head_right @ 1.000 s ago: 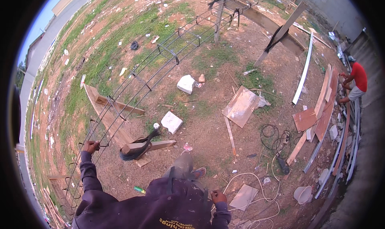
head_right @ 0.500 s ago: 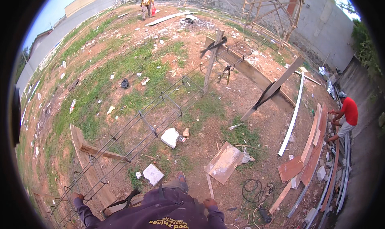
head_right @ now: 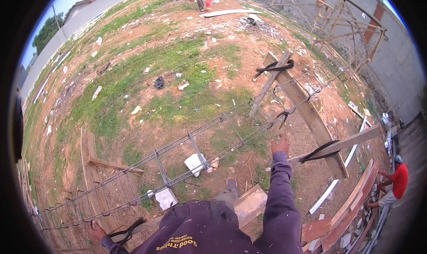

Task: The person assembles a rebar cage by tying intersecting steel bars with wire using pliers. They repeatedly bend and twist wire ties to secure the joints, occasionally repositioning the cage on the ground.

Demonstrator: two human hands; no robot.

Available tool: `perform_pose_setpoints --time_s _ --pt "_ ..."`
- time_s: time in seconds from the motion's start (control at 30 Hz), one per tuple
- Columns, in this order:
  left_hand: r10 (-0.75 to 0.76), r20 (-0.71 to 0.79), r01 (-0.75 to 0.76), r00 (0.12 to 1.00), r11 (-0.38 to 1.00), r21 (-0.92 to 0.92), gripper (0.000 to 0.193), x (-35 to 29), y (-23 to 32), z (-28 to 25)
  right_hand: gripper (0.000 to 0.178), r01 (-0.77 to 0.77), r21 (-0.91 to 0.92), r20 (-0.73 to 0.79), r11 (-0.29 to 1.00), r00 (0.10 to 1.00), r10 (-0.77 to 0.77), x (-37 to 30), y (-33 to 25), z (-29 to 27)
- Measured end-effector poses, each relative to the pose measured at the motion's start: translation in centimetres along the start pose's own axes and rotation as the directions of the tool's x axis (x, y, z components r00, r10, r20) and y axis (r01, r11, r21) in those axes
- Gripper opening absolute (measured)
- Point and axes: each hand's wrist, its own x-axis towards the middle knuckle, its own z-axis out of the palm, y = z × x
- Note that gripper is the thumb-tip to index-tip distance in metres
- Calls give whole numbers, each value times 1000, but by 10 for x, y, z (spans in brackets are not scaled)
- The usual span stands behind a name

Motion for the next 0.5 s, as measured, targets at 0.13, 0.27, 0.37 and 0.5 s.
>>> perform_pose_setpoints --time_s 0.13,0.27,0.37,0.5 --pt "-339 62 336 939 858 -389 33 -133 69 9 81 250 -214 104 944 967 -232 165 -9 -18" --pt "-452 340 555 825 763 -331 34 -260 171 16 48 506 -76 592 859 716 -370 236 11 -6" --pt "-269 572 514 775 795 -321 34 -310 236 7 44 666 -57 610 744 613 -502 251 26 -1" --pt "-317 628 561 711 794 -234 34 -335 273 -23 70 555 143 548 819 645 -532 276 -1 -39"
